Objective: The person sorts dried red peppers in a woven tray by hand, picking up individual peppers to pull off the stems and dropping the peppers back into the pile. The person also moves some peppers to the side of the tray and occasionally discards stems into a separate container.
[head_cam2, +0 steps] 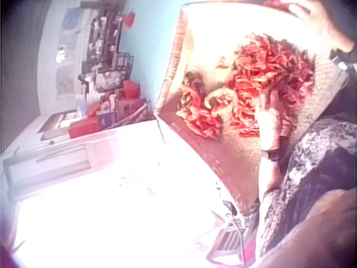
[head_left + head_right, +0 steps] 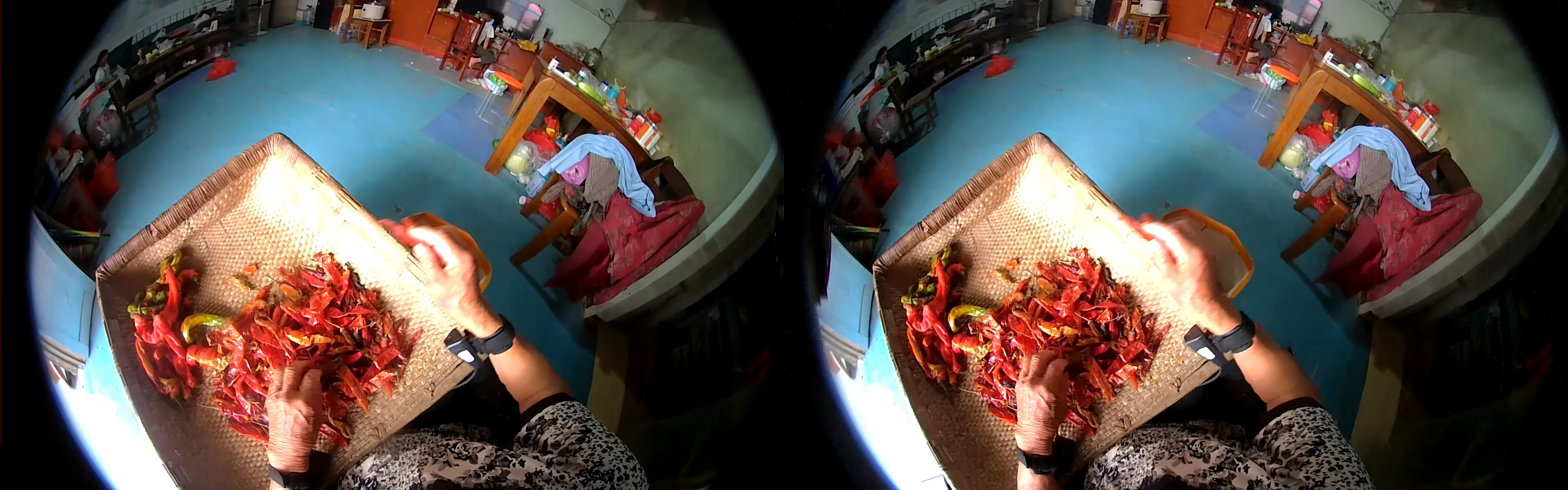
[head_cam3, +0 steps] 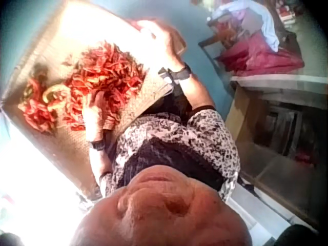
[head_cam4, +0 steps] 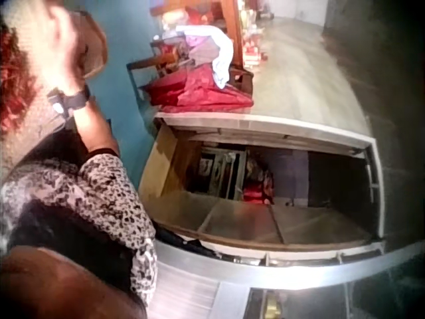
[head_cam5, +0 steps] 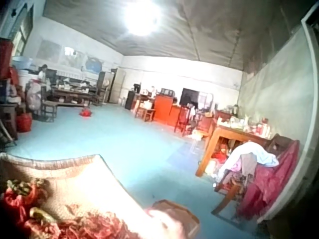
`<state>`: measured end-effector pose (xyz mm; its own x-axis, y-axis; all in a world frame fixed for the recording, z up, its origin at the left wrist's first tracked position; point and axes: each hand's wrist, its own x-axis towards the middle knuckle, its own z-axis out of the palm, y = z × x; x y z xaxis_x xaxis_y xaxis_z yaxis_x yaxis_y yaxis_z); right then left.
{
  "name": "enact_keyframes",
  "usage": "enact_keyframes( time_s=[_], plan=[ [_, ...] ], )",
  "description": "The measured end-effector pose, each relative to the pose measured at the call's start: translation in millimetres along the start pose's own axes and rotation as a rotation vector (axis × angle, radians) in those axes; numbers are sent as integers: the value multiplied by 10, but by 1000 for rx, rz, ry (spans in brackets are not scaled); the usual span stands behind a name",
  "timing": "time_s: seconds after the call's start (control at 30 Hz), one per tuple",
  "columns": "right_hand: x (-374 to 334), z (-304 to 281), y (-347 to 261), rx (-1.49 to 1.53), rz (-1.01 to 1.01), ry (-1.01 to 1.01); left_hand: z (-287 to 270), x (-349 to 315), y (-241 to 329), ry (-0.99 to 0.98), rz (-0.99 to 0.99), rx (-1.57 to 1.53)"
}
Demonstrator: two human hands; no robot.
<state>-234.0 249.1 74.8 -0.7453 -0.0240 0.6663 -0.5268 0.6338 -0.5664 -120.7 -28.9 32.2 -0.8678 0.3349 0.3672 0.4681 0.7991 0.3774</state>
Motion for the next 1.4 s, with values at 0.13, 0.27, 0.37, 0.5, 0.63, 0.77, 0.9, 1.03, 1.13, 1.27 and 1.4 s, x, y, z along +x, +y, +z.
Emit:
enact_keyframes(
  time_s=[0.13, 0.27, 0.37, 0.5, 0.63, 0.77, 0.9, 1.03, 1.13, 1.27, 1.4],
  plan=[
    [69, -214, 386, -199, -43, 45, -42, -54, -65, 41, -136, -97],
    [-186, -119, 337, 22, 275, -214, -85, -12, -7, 36, -167, -156],
    [-433, 266, -161, 354, 379, -715, -88, 25, 14, 94, -137, -266],
    [-596, 570, -683, 227, -314, -620, -70, 32, 79, 122, -97, -391],
    [-702, 627, -756, 282, -136, -683, -91, -13, 89, 123, -150, -513],
    [-820, 643, -807, 448, -41, -624, -115, -86, 71, 161, -191, -594],
    [-788, 628, -833, 439, 36, -691, -124, -153, 62, 158, -285, -561],
    [-774, 626, -743, 628, -24, -534, -128, -134, -33, 141, -308, -587],
    [-697, 381, -694, 506, 126, -628, -30, -92, -124, 220, -339, -636],
    [-687, 272, -466, 495, 61, -501, -4, -140, -159, 184, -543, -730],
    [-521, -27, -286, 323, 147, -241, 13, -161, -181, 181, -496, -679]
  ],
)
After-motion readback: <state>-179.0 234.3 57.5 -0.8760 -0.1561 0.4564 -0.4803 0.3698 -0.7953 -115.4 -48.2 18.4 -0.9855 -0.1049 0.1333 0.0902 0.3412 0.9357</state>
